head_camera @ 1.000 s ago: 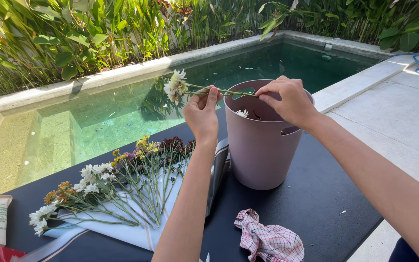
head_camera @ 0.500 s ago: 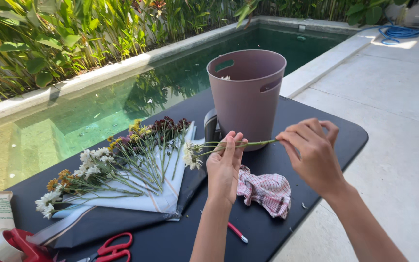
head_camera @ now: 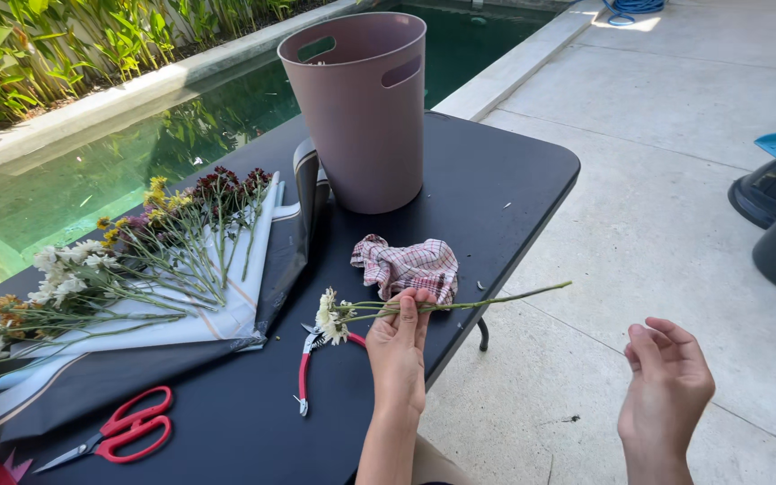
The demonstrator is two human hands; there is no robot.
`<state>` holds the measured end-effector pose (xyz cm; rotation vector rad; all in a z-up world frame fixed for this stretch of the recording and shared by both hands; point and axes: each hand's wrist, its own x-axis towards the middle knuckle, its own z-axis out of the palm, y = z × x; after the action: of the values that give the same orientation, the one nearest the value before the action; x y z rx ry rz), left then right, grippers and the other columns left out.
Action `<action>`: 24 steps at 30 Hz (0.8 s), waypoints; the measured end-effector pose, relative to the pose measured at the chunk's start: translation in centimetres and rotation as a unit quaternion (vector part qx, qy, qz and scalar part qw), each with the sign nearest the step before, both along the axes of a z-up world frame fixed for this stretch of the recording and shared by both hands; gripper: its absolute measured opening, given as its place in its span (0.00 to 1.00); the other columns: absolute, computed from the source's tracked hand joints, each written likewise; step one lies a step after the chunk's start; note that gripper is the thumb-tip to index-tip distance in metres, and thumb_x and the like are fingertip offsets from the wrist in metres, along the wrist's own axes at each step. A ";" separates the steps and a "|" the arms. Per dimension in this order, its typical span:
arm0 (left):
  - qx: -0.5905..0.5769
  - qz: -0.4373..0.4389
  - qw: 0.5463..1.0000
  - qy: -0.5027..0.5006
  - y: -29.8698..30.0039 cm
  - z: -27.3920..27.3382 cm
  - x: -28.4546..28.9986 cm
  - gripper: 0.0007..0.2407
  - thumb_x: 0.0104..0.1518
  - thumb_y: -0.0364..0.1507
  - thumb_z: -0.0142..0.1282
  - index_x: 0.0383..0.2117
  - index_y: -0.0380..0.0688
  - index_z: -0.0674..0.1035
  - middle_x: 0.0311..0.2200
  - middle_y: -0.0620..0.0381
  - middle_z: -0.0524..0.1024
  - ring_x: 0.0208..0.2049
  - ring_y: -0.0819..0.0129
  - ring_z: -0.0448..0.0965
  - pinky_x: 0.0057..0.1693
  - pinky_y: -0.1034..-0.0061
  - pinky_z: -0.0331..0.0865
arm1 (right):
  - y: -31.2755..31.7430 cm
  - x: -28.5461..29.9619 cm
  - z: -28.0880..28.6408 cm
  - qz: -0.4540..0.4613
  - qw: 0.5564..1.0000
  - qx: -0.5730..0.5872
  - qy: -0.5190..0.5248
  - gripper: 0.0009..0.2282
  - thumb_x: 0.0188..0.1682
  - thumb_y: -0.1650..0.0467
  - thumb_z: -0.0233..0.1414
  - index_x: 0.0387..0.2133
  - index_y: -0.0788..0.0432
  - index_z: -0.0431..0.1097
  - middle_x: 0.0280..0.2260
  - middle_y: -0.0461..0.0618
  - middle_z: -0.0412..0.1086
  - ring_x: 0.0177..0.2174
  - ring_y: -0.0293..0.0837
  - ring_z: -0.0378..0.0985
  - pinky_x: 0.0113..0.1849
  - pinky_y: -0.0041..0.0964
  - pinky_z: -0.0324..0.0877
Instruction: The person arranges a bouquet of flowers by cutting the stems with shears, wiping them with a cloth, and laying them onto a sheet of floral wrap.
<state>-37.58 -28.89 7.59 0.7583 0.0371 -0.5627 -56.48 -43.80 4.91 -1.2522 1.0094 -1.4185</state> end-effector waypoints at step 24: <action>0.037 -0.043 0.998 -0.016 -6.7 -2.4 -3.0 0.09 0.61 0.23 0.54 0.42 0.29 0.79 0.38 0.41 0.82 0.40 0.57 0.83 0.57 0.70 0.77 | -0.2 1.6 -1.3 0.108 0.910 0.233 -0.326 0.47 0.44 0.72 0.57 0.72 0.59 0.27 0.41 0.43 0.73 0.64 0.51 0.68 0.60 0.44 0.51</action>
<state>-40.60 -35.63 5.24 0.8445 -0.0052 -0.6341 -54.93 -43.98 3.64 -0.4585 0.6562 -1.1964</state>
